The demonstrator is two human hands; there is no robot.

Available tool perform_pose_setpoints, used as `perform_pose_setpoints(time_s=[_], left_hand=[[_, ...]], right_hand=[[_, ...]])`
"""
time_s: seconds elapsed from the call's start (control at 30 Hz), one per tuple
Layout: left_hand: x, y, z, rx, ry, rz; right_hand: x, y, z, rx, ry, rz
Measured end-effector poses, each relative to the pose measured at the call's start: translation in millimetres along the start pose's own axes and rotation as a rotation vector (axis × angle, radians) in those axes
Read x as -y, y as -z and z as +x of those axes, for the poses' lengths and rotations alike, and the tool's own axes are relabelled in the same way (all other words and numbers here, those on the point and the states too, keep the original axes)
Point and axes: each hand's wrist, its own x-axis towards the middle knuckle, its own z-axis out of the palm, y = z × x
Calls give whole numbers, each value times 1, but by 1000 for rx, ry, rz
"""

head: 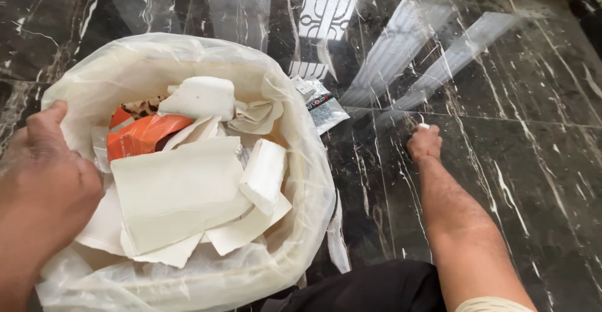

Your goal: The person sits on the floor and packs various pieces of waste, including white foam and orange packaging, into a white plastic bag placed inside a bucket. The person repeatedly picks up items from the floor and places them into the bag, then removes the bag to tie it and replace it with a new one.

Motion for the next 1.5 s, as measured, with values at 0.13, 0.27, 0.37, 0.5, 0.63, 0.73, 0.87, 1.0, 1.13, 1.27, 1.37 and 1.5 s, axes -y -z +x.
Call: perform_pose_setpoints(time_s=[0.13,0.27,0.37,0.5,0.63,0.73,0.87,1.0,1.13,1.27,1.37,1.5], left_hand=[[2,-3,-4,-41,-48,-18],[0,0,-4,-4,-9,6],[-3,2,-2,1,6,19],[-6,9,0,88,73,87],[-11,17,1,208,187,129],[-12,21,4,259,212,136],[-17,26,3,271,201,131],[-21,28,6,304,228,109],[-18,31,1,245,178,12],[-14,32,-2,151,118,-162],[-8,30,-1,143,134,-265],[0,24,-1,122,142,-333]], right_hand=[[68,9,14,-75,149,150],[175,32,10,-39,468,248],[241,49,-6,91,632,88],[294,44,-19,214,614,-29],[306,0,-10,263,551,-14],[295,-41,7,177,749,-202],[281,-79,22,146,676,-90],[262,-92,12,-59,827,118],[225,-88,-17,47,781,279],[188,-54,-24,57,867,137],[185,-19,-35,-18,965,160],[209,88,-59,286,406,1052]])
